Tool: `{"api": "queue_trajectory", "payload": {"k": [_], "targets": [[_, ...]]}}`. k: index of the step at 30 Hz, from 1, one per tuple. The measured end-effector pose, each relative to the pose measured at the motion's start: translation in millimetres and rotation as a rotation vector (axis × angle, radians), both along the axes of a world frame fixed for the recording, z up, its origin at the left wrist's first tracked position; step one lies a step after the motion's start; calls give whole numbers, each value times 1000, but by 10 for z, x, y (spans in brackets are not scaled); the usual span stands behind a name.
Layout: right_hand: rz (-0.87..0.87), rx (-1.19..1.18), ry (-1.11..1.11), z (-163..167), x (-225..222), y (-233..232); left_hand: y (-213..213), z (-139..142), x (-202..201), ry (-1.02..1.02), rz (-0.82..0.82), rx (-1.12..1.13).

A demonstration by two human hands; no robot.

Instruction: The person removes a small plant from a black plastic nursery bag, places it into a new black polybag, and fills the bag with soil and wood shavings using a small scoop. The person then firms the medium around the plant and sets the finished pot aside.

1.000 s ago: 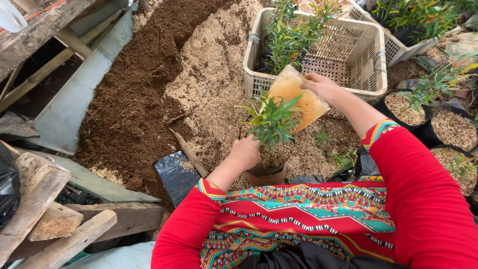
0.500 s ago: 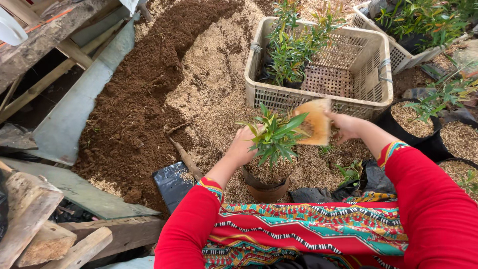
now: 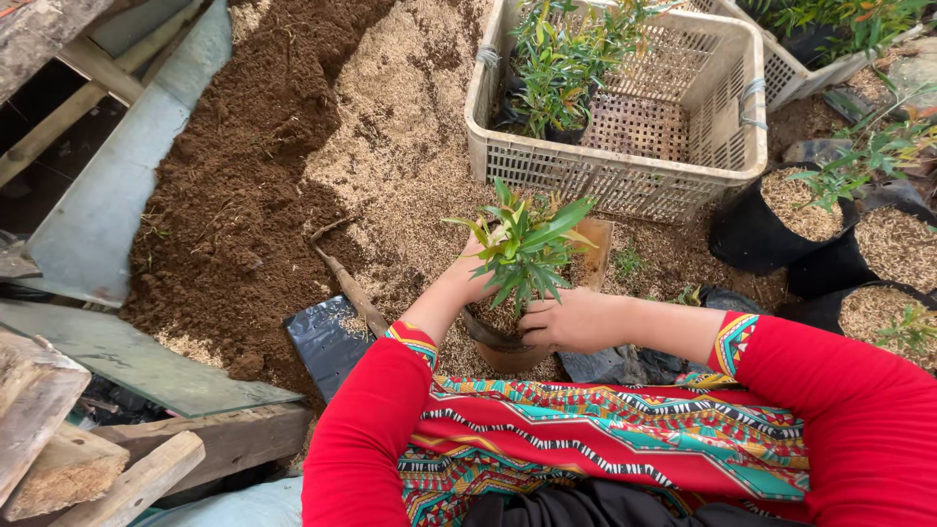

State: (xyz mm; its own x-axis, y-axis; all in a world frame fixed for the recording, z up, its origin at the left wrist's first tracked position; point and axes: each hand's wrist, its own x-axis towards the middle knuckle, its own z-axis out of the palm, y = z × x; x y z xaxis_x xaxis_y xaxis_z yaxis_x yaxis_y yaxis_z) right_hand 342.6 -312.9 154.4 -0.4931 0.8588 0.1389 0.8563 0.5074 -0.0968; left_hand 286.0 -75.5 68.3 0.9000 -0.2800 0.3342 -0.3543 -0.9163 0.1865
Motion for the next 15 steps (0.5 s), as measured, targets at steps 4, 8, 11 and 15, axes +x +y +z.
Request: {"api": "queue_trajectory", "payload": {"k": [4, 8, 11, 15], "targets": [[-108, -172, -136, -51, 67, -24, -21, 148, -85, -37, -4, -67], [-64, -193, -92, -109, 83, -23, -54, 271, -122, -82, 30, -142], [-83, -226, 53, -106, 162, -28, -45, 300, -122, 34, 104, -315], [-318, -349, 425, -112, 504, -69, 73, 215, -142, -159, 5, -110]]}}
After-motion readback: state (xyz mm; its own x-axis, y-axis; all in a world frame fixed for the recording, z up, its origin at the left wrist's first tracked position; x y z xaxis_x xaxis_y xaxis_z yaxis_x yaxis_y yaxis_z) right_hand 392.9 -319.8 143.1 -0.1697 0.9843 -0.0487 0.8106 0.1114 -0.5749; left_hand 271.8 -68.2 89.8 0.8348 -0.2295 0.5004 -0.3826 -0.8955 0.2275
